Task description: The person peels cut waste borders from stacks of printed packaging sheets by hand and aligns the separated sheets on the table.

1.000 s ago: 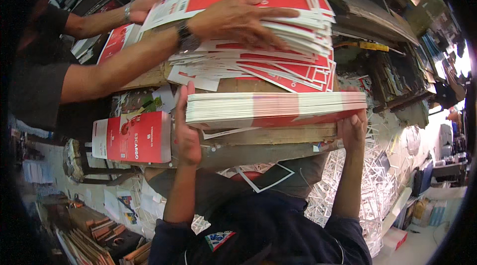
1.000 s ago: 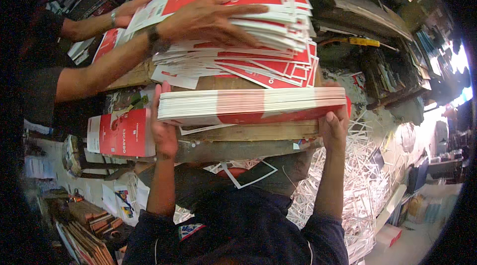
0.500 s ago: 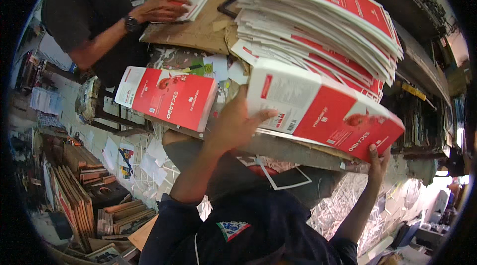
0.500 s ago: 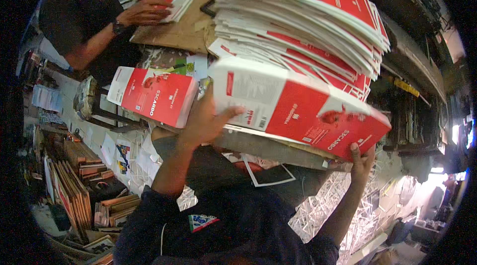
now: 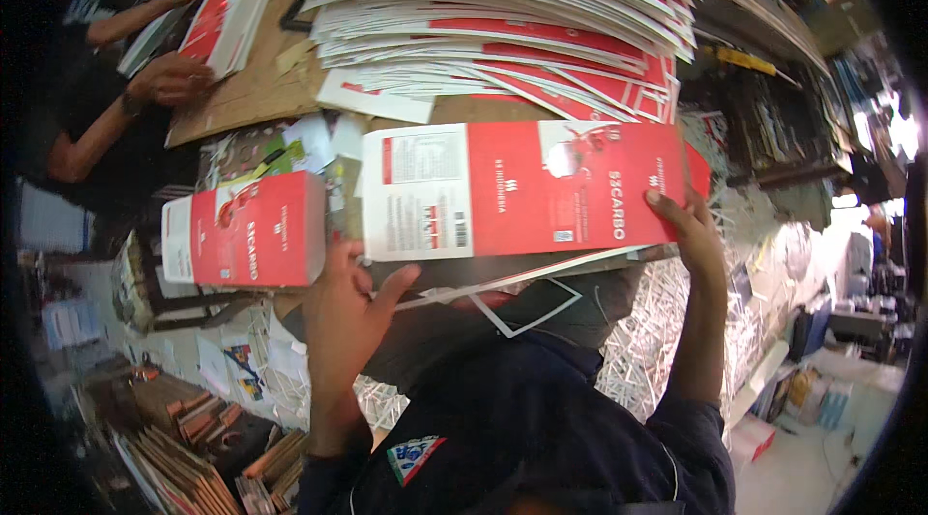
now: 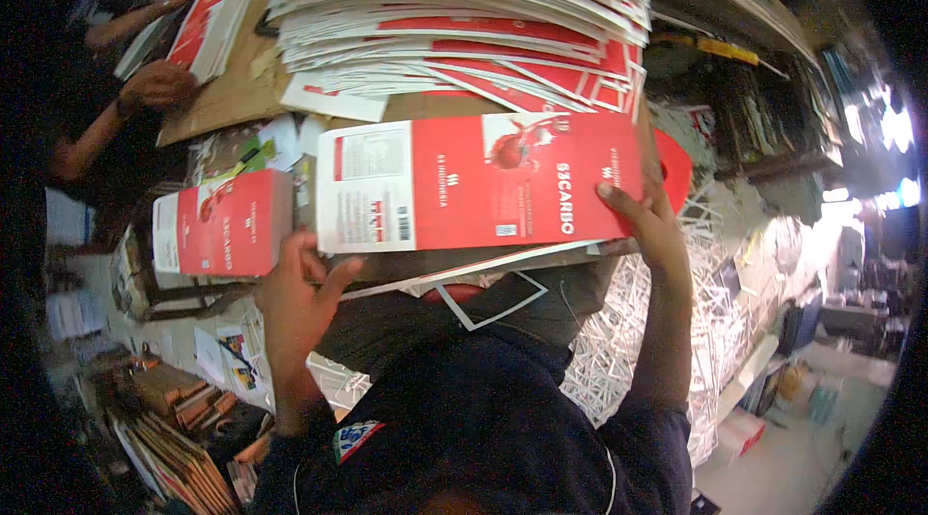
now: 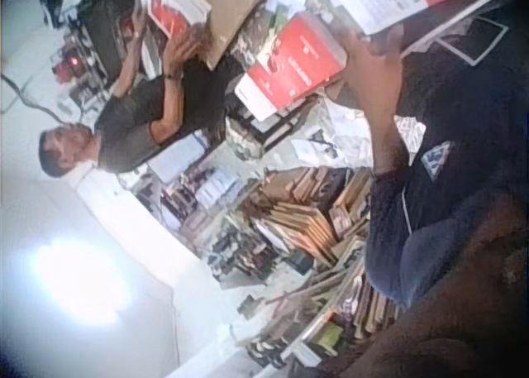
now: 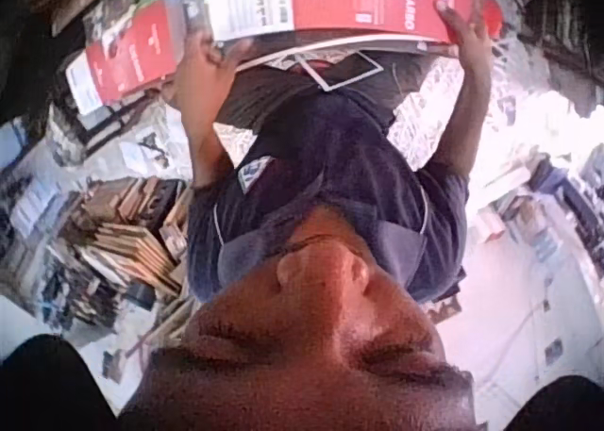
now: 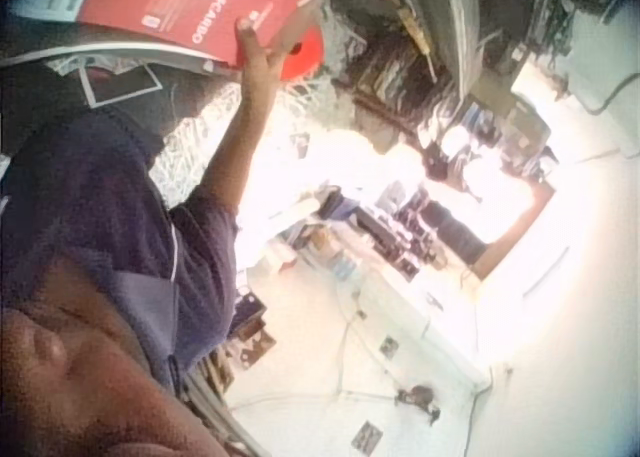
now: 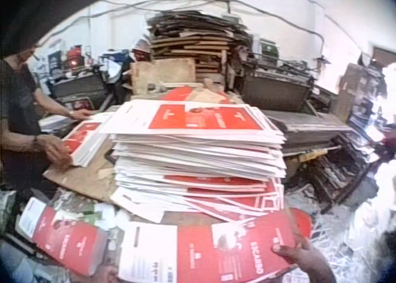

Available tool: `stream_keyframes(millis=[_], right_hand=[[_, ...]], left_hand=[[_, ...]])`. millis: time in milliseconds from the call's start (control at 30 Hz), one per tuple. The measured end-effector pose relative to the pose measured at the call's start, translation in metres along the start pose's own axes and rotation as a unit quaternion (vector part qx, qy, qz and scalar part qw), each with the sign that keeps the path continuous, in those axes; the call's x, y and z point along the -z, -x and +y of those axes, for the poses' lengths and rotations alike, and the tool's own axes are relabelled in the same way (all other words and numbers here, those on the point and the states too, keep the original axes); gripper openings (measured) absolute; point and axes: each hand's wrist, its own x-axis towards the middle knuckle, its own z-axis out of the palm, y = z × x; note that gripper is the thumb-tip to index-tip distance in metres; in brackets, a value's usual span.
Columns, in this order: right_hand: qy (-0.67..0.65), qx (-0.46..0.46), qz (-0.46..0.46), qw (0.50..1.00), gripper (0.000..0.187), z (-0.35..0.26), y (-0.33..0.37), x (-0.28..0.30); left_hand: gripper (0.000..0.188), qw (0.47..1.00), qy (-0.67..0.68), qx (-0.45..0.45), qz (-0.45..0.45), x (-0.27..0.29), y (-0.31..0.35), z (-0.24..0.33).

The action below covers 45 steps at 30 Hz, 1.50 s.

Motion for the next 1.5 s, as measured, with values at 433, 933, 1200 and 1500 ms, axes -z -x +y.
stream_keyframes(millis=[433, 933, 1200, 1500], right_hand=[[0.071, -0.097, -0.054, 0.991, 0.06, -0.015, -0.009, 0.01], [0.038, -0.078, -0.07, 0.994, 0.056, 0.003, -0.013, 0.02], [0.08, -0.039, -0.085, 0.992, 0.056, 0.005, -0.021, 0.026], [0.076, 0.088, -0.01, 0.993, 0.054, 0.008, -0.006, 0.011]], left_hand=[[0.028, 0.881, 0.145, 0.114, -0.436, -0.075, 0.07, -0.067], [0.041, 0.861, 0.275, -0.139, -0.406, -0.191, 0.018, 0.119], [0.044, 0.71, 0.035, -0.452, -0.539, -0.2, 0.081, 0.093], [0.058, 0.962, 0.174, -0.15, 0.144, -0.035, -0.021, 0.041]])
